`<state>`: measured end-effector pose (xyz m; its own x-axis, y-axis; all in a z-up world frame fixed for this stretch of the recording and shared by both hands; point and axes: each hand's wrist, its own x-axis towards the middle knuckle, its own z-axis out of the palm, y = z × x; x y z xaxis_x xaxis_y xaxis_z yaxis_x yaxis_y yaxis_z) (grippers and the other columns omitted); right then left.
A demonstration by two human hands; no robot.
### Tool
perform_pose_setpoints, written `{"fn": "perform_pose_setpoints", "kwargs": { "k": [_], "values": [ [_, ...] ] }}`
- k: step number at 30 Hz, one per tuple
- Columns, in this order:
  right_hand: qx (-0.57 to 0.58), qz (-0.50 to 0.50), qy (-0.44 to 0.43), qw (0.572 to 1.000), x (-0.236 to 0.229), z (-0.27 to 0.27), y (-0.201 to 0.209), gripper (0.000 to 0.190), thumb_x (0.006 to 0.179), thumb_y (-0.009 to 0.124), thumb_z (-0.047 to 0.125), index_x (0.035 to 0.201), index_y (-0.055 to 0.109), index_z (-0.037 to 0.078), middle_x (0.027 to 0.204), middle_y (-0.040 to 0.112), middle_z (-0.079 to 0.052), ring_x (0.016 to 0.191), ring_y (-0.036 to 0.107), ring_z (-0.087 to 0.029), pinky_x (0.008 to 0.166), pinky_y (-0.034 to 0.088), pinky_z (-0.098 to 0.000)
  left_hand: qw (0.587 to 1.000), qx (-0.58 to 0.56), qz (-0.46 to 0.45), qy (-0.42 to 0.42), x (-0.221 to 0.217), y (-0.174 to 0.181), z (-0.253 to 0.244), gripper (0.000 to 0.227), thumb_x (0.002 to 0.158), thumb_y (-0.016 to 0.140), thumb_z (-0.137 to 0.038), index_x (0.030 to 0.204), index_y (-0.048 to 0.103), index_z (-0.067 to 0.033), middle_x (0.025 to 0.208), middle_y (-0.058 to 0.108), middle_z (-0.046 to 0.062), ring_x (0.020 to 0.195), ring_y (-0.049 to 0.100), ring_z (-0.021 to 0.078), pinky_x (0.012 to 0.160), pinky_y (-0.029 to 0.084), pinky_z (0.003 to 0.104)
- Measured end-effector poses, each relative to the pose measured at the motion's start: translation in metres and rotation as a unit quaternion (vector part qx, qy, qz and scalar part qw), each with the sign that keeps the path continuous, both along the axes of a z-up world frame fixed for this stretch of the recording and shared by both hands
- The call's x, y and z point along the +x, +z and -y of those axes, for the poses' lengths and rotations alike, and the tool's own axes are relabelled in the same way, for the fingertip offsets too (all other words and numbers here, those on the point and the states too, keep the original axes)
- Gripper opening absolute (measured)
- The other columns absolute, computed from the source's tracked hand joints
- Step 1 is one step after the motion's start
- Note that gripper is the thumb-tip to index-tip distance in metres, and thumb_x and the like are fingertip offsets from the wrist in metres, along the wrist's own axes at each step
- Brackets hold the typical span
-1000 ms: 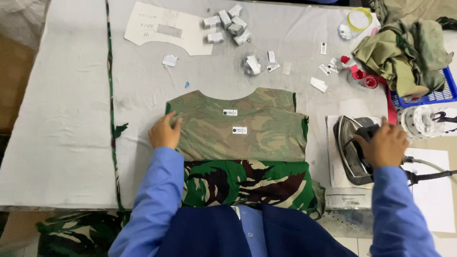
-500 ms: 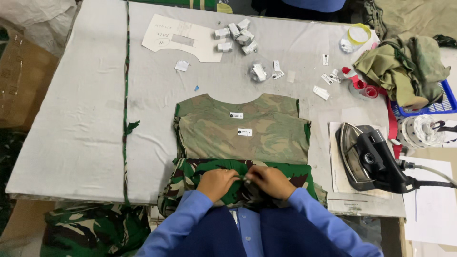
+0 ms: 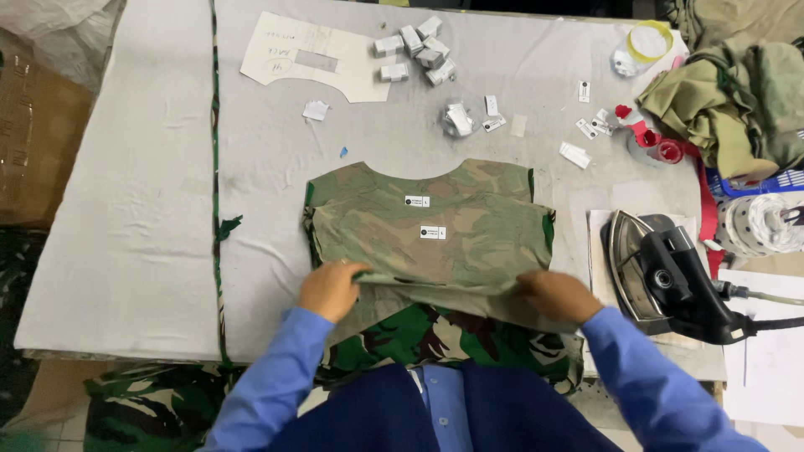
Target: The person irons a camouflage-patterned fabric on a white-covered table. They repeatedly pick up small white labels from a pile, place them on the fabric, and press them with a steam iron. The person smooths the fabric with their hands between ironing passes.
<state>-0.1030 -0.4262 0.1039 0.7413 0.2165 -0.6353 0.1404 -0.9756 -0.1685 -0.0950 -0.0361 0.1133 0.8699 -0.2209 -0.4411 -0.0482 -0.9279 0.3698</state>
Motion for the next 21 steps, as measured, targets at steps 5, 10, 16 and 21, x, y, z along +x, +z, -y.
{"fn": "perform_pose_setpoints", "kwargs": {
  "k": [5,10,16,21],
  "values": [
    [0.128,0.114,-0.202,0.964,0.094,0.022,-0.039,0.032,0.086,0.064,0.021,0.115,0.068,0.01,0.108,0.072,-0.017,0.106,0.066,-0.039,0.09,0.05,-0.0501,0.984,-0.063,-0.011,0.168,0.091,-0.046,-0.003,0.039,0.098,0.048,-0.028,0.133,0.06,-0.0129,0.125,0.064,0.013,0.119,0.059,0.0294,0.096,0.051,0.043],
    [0.09,0.15,-0.24,0.955,0.119,0.008,-0.071,0.027,0.089,0.069,0.034,0.107,0.069,0.014,0.1,0.073,-0.009,0.101,0.068,-0.033,0.086,0.051,-0.0455,0.979,0.018,-0.011,0.203,0.111,-0.092,0.018,0.046,0.104,0.037,-0.047,0.134,0.054,-0.0164,0.122,0.065,0.011,0.115,0.063,0.0277,0.092,0.053,0.046],
    [0.019,0.386,-0.117,0.915,0.096,0.013,-0.13,0.012,0.101,0.054,0.033,0.104,0.052,0.021,0.081,0.064,-0.002,0.067,0.067,-0.027,0.06,0.052,-0.0429,0.949,0.094,0.277,0.12,0.095,-0.111,0.005,0.034,0.104,0.045,-0.053,0.111,0.054,-0.0214,0.075,0.066,-0.001,0.058,0.066,0.0172,0.057,0.057,0.033],
    [-0.02,0.441,-0.084,0.893,0.1,0.002,-0.121,0.015,0.1,0.057,0.034,0.099,0.052,0.02,0.073,0.059,-0.001,0.06,0.065,-0.025,0.054,0.05,-0.0401,0.909,0.174,0.371,0.082,0.101,-0.127,-0.008,0.034,0.099,0.049,-0.06,0.103,0.058,-0.027,0.067,0.062,-0.005,0.047,0.059,0.0124,0.048,0.052,0.028]
  ]
}}
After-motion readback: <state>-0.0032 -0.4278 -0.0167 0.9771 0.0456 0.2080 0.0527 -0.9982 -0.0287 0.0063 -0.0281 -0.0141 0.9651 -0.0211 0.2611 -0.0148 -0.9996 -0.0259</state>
